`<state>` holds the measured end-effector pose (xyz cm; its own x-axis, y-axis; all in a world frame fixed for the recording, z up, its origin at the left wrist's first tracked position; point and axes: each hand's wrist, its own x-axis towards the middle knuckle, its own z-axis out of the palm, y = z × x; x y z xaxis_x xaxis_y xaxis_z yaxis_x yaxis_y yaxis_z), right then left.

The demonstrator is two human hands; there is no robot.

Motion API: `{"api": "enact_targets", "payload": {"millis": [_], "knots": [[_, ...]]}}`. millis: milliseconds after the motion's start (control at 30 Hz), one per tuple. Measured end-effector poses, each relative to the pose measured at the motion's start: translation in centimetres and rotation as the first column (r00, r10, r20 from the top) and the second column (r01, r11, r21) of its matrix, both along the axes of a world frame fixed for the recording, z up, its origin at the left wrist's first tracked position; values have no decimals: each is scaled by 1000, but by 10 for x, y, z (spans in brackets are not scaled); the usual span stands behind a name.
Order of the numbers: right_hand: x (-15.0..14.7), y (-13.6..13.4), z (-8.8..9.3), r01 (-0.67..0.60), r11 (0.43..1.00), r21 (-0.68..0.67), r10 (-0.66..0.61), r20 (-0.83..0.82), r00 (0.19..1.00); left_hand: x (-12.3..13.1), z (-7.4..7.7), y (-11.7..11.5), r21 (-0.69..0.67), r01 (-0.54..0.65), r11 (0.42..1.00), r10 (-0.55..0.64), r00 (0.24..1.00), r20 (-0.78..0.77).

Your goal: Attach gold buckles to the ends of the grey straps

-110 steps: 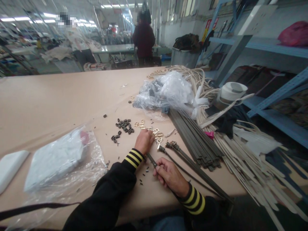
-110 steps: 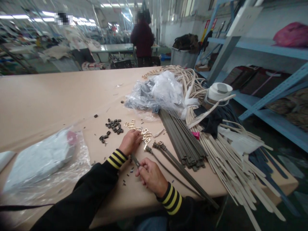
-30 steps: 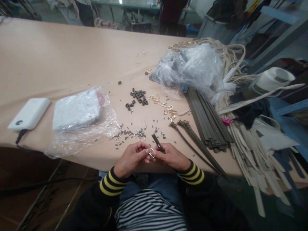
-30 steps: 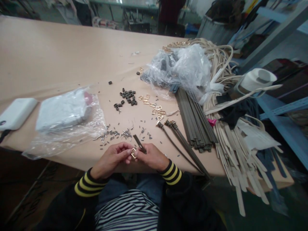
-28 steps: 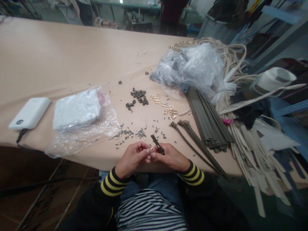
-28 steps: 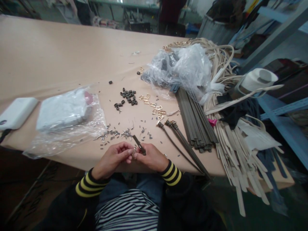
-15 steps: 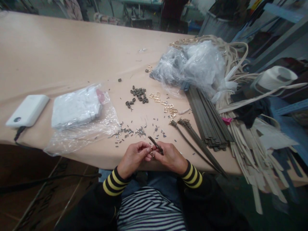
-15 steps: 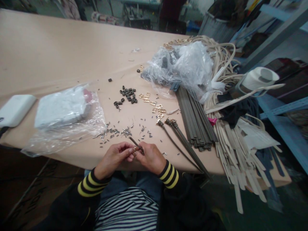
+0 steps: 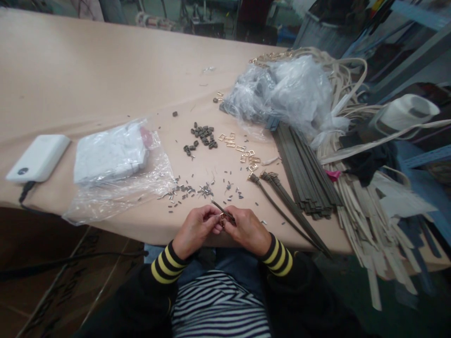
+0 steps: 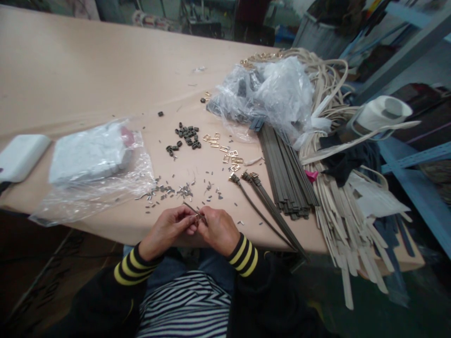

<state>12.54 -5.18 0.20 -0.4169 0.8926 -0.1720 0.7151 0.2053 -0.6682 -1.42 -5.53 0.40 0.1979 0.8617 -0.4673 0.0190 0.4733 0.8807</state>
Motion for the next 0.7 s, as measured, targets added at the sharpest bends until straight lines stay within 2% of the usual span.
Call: {"api": "enact_targets", "payload": {"millis": [133,333,500,700], "knots": [[4,4,2,-9,997,-78,3,-72,997,-4,0,1,-27,33,999,-32,999,41],[11,6,3,30,977,-210,-85,-260,962,-8,-2,0,-127,38,991,-26,995,94],[18,-2,3,89,951,-296,-159,-224,962,-10,0,0,-231,-26,973,60,988,140],[26,-11,1,-36,873,-486,-114,-275,955,-12,1,0,-261,-62,963,124,965,230]]}}
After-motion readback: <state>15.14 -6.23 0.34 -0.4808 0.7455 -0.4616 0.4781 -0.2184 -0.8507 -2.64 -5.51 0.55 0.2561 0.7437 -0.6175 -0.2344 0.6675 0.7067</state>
